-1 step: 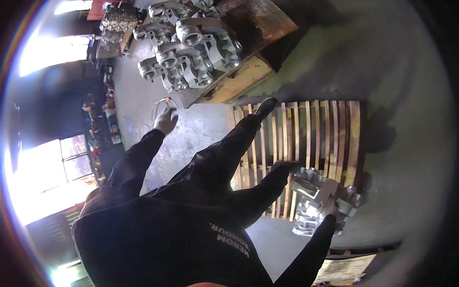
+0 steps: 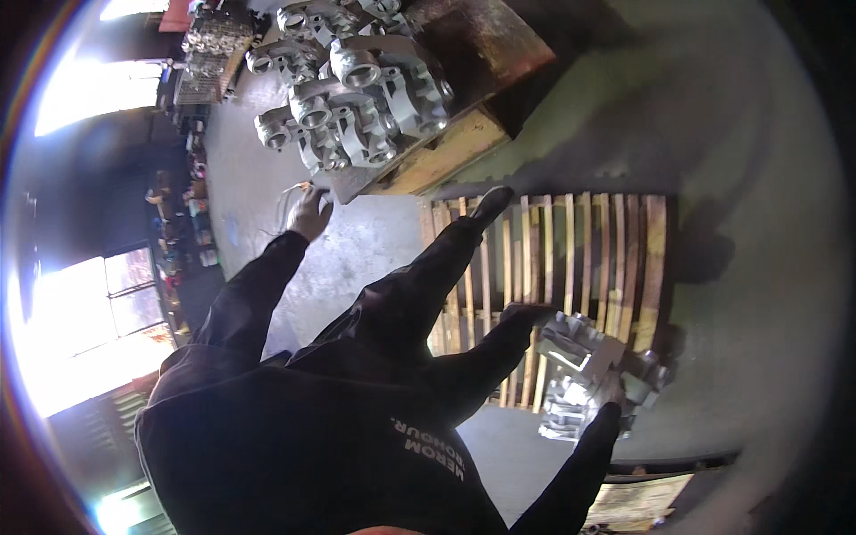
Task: The person walks through a warehouse, picks up a stack of metal castings, and places them into a wire bin. They then return to a pallet, pick up individual castings, and place them onto a wooden board. Finally, they use a handheld tool to tap or mark each casting on the board.
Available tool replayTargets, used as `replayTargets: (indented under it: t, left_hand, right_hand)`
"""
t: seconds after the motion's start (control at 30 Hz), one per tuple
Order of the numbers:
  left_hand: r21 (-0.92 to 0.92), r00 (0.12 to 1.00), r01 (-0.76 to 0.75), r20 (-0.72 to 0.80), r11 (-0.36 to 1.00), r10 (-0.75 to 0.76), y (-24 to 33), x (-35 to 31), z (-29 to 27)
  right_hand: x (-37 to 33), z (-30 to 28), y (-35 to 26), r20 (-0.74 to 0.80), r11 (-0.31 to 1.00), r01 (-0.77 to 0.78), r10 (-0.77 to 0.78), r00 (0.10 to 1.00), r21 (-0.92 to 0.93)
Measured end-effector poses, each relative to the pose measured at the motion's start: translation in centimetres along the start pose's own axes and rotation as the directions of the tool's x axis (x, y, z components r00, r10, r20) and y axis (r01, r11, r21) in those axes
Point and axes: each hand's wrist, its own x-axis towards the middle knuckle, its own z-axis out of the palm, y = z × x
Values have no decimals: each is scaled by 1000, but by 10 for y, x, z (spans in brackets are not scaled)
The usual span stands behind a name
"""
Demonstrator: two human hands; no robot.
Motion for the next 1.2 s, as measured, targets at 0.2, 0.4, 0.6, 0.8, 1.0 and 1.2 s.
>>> replayTargets:
  t: [0.2, 0.4, 0.6, 0.8, 1.0, 1.2]
  left_hand:
    - [-74, 933, -45, -359, 996, 15, -19, 222, -16]
    - [-330, 843, 21, -501, 944, -194, -29, 382, -12]
    - [-436, 795, 203, -449, 877, -407, -20, 419, -3]
    - [-445, 828, 155, -429, 882, -361, -25, 417, -8]
    - [-455, 827, 144, -433, 879, -359, -23, 422, -16]
    - [-432, 812, 98, -487, 897, -323, -22, 424, -9]
  right_hand:
    - [-48, -25, 161, 449, -343, 422, 3, 894, -839]
    - [-204, -82, 529, 238, -237, 273, 168, 957, -932]
    - [-223, -105, 768, 314, -501, 559, 492, 812, -661]
    - [-100, -86, 926, 202, -273, 493, 674, 711, -826]
    - [31, -70, 1035, 269, -83, 348, 477, 837, -934]
    - [119, -128, 1065, 344, -154, 601, 698, 628, -784]
